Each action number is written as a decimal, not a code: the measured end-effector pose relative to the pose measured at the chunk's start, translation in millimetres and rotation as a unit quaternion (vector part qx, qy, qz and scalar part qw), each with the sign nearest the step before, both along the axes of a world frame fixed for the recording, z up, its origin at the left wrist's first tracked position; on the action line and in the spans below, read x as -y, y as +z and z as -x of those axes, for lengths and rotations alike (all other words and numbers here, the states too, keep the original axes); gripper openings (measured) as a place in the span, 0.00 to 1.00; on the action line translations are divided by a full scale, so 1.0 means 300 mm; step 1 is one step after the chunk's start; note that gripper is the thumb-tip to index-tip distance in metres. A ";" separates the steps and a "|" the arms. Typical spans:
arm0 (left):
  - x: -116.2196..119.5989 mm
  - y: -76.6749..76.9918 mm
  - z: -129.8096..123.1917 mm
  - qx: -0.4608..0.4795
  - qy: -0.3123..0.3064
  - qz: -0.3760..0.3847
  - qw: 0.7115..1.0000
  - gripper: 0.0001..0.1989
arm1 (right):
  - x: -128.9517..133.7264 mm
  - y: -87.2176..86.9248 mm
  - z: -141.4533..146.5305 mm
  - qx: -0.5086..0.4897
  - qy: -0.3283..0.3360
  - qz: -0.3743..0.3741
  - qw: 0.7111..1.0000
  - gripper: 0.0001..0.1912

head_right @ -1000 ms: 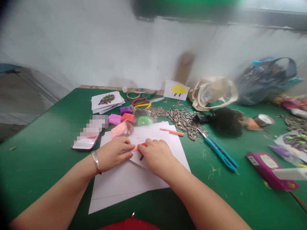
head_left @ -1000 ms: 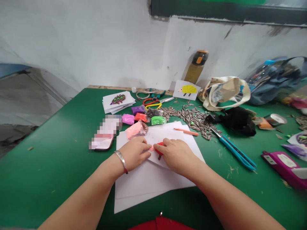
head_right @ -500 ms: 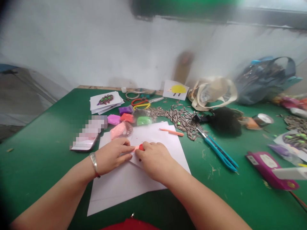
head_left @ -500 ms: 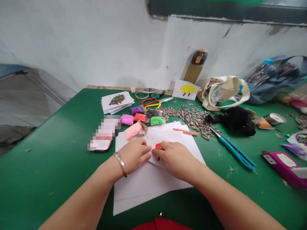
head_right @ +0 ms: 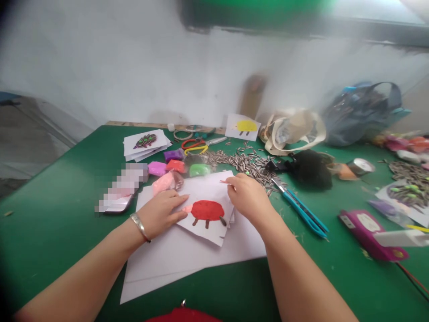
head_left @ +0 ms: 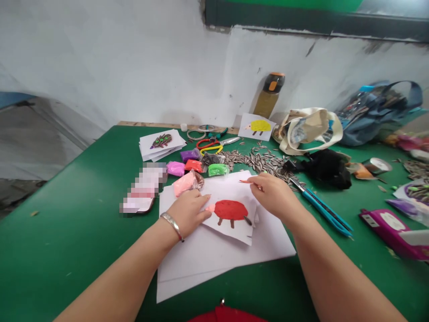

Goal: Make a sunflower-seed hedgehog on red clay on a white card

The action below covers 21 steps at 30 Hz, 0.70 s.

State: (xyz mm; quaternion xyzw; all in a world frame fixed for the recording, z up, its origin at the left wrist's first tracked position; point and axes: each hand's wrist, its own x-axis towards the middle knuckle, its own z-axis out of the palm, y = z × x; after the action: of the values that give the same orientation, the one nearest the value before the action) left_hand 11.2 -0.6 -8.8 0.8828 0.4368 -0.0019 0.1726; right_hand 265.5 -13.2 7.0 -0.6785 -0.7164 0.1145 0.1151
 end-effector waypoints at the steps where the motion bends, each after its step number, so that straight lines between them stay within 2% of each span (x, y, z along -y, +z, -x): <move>1: -0.003 -0.001 0.000 -0.001 0.003 -0.002 1.000 0.21 | -0.003 -0.001 -0.009 0.000 -0.003 -0.001 1.000 0.16; 8: -0.003 0.005 0.010 0.010 0.014 0.025 1.000 0.26 | -0.011 -0.010 -0.027 0.016 -0.001 -0.002 1.000 0.15; 16: 0.003 0.000 -0.002 -0.009 0.011 -0.012 1.000 0.29 | -0.035 -0.053 -0.046 0.035 0.004 -0.045 0.998 0.15; 21: 0.000 -0.010 -0.008 -0.004 0.028 -0.028 0.999 0.31 | -0.019 -0.023 -0.031 -0.003 0.017 -0.054 0.998 0.14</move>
State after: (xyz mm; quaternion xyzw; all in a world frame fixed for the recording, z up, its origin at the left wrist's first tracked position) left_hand 13.7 -0.6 -11.7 0.8747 0.4621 0.0112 0.1459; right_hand 274.9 -7.6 -0.1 -0.6586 -0.7328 0.0794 0.1514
